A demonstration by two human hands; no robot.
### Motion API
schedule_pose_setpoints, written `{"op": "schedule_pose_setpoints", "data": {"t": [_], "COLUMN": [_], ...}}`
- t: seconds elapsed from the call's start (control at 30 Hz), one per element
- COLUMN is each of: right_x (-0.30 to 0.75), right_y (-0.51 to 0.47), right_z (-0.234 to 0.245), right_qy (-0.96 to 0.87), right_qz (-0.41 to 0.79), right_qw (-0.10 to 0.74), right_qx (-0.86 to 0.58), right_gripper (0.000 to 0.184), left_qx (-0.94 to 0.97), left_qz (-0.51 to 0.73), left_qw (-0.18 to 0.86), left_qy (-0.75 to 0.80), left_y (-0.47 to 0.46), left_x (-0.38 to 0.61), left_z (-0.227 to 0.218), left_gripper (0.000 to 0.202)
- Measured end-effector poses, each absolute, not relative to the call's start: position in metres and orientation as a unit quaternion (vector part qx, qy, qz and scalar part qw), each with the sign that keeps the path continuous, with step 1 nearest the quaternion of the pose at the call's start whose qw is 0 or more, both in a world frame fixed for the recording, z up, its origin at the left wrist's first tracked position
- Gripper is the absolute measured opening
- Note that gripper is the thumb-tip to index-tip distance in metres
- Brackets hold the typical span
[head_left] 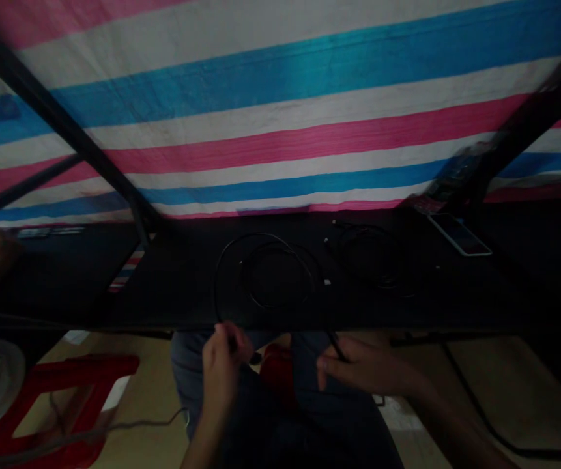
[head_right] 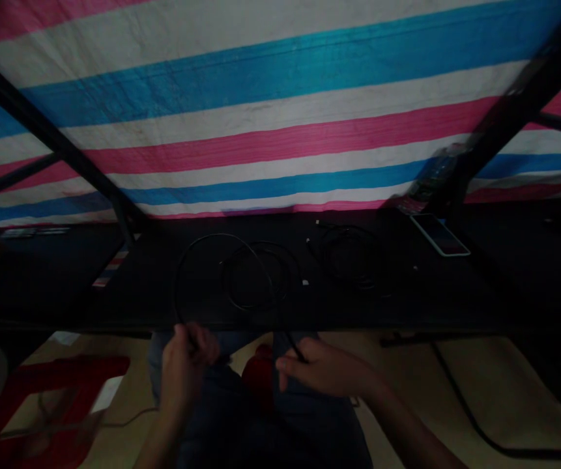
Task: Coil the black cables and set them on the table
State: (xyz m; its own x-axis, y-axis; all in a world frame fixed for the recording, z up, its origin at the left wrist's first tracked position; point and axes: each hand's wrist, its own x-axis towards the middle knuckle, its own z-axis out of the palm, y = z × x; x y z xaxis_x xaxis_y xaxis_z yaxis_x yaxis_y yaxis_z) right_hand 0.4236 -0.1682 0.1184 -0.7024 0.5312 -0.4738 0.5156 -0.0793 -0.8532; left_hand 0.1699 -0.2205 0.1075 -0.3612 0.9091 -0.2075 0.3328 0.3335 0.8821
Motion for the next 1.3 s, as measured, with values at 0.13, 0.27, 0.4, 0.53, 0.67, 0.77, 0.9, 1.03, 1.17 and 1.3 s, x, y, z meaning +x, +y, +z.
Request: {"op": "schedule_pose_setpoints", "data": {"t": [0.13, 0.27, 0.4, 0.53, 0.67, 0.77, 0.9, 1.03, 1.17, 1.3], "right_x": [0.395, 0.388, 0.392, 0.392, 0.389, 0.392, 0.404, 0.411, 0.406, 0.398], "right_y": [-0.187, -0.195, -0.198, -0.195, -0.183, -0.172, -0.162, -0.161, -0.172, -0.185], "right_z": [0.117, 0.110, 0.099, 0.091, 0.101, 0.112, 0.117, 0.117, 0.123, 0.128], "right_qy": [-0.628, -0.549, -0.521, -0.445, -0.426, -0.425, -0.453, -0.540, -0.665, -0.685], "right_qz": [0.716, 0.773, 0.780, 0.824, 0.827, 0.801, 0.765, 0.696, 0.641, 0.629], "right_qw": [-0.017, 0.063, 0.104, 0.172, 0.252, 0.304, 0.309, 0.267, 0.173, 0.124], "right_qx": [-0.304, -0.313, -0.331, -0.305, -0.268, -0.294, -0.339, -0.392, -0.341, -0.346], "right_gripper": [0.061, 0.059, 0.056, 0.059, 0.048, 0.043, 0.052, 0.052, 0.033, 0.016], "left_qx": [0.479, 0.548, 0.589, 0.623, 0.601, 0.587, 0.666, 0.718, 0.728, 0.735], "left_qz": [0.477, 0.468, 0.505, 0.543, 0.521, 0.477, 0.309, 0.301, 0.407, 0.320], "left_qw": [0.428, 0.416, 0.370, 0.288, 0.307, 0.400, 0.548, 0.560, 0.371, 0.267], "left_qy": [0.601, 0.555, 0.512, 0.484, 0.522, 0.518, 0.399, 0.285, 0.408, 0.535], "left_y": [-0.229, -0.241, -0.249, -0.257, -0.273, -0.285, -0.288, -0.276, -0.259, -0.240], "left_x": [0.228, 0.241, 0.233, 0.232, 0.242, 0.247, 0.244, 0.239, 0.236, 0.236], "left_z": [0.115, 0.116, 0.104, 0.088, 0.077, 0.073, 0.086, 0.124, 0.153, 0.150], "left_gripper": [0.063, 0.057, 0.039, 0.029, 0.040, 0.060, 0.060, 0.031, 0.017, 0.009]}}
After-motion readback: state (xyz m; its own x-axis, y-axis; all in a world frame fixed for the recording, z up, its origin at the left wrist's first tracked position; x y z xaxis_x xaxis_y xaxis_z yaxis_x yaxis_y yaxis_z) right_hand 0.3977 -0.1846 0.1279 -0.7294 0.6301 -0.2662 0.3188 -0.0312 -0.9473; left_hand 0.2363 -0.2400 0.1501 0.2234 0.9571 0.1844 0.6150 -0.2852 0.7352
